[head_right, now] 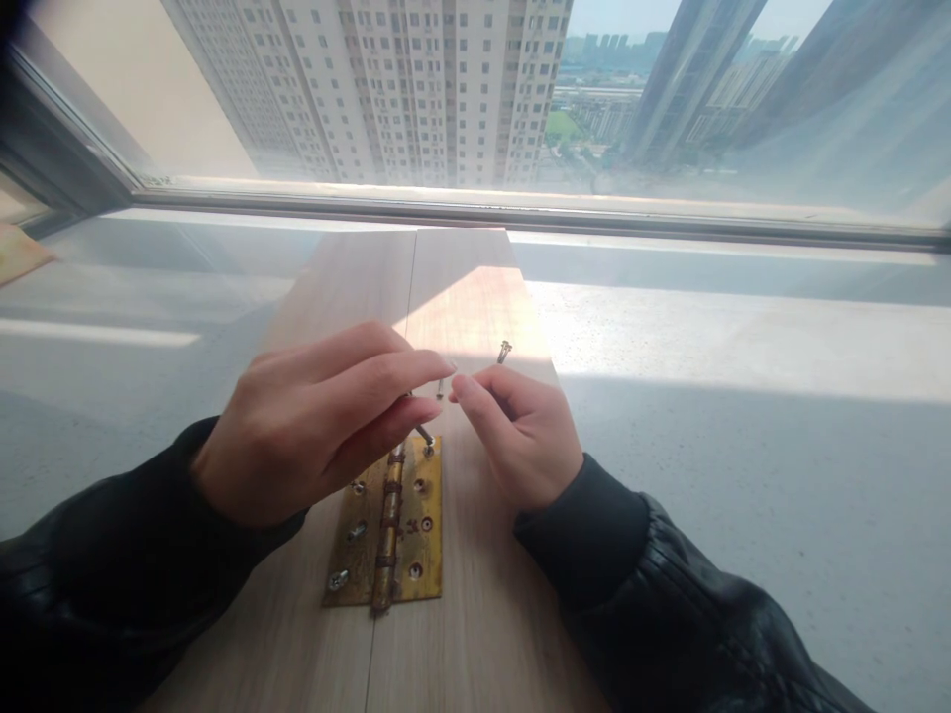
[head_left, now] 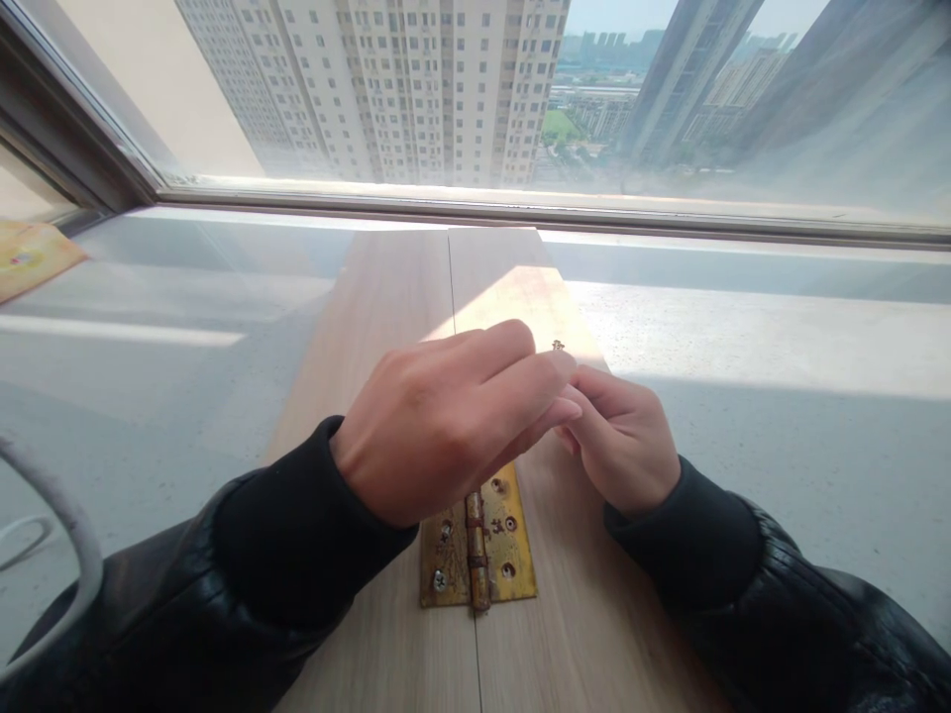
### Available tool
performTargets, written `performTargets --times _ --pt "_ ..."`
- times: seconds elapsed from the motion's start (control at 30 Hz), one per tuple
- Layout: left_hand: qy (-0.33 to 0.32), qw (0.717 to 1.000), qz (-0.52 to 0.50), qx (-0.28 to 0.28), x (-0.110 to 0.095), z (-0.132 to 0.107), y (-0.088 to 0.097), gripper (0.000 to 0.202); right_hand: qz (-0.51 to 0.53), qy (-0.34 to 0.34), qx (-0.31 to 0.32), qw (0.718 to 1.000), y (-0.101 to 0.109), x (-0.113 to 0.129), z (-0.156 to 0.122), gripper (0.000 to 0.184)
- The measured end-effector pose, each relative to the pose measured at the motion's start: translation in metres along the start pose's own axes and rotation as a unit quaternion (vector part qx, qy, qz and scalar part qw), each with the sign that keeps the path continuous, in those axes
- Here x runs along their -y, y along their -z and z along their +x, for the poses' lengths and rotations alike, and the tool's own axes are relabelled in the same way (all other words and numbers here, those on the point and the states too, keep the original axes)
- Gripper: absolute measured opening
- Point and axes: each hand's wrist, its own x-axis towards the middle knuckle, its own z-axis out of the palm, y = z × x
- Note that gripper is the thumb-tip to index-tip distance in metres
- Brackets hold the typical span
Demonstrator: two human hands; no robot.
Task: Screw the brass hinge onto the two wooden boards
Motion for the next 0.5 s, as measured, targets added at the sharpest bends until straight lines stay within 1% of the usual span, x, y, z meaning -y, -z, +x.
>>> performTargets --times 0.07,0.1,0.13,0.2,0.27,0.3,0.37,0.43,0.5 --pt "-0.003 0.999 -0.041 -0.022 0.001 -0.001 -0.005 0.024 0.003 0.0 -0.004 1.0 0.0 0.0 0.0 0.041" --pt "0.007 0.996 -0.069 -0.05 0.002 -0.002 -0.009 0.029 0.003 -0.001 -0.007 1.0 0.0 0.0 0.0 0.038" --pt "0.028 0.991 -0.104 -0.083 0.002 -0.004 -0.013 0.033 0.003 -0.001 -0.011 1.0 0.0 0.0 0.0 0.036" --pt "0.088 0.97 -0.175 -0.141 0.002 -0.006 -0.02 0.036 0.005 -0.001 -0.022 1.0 0.0 -0.001 -0.001 0.033" --pt "0.141 0.948 -0.232 -0.165 0.0 -0.007 -0.024 0.032 0.012 0.005 -0.037 0.999 0.001 -0.002 -0.002 0.031" --pt "0.154 0.943 -0.244 -0.168 -0.001 -0.007 -0.025 0.029 0.017 0.01 -0.044 0.999 0.001 -0.003 -0.003 0.03" --pt "0.151 0.946 -0.242 -0.152 -0.004 -0.006 -0.023 0.026 0.027 0.021 -0.055 0.998 0.002 -0.004 -0.006 0.027" --pt "0.132 0.957 -0.229 -0.115 -0.007 -0.004 -0.02 0.025 0.039 0.034 -0.071 0.996 0.002 -0.003 -0.009 0.023" --pt "0.114 0.963 -0.232 -0.076 -0.008 -0.002 -0.017 0.024 0.063 0.062 -0.101 0.991 0.003 0.002 -0.009 0.019"
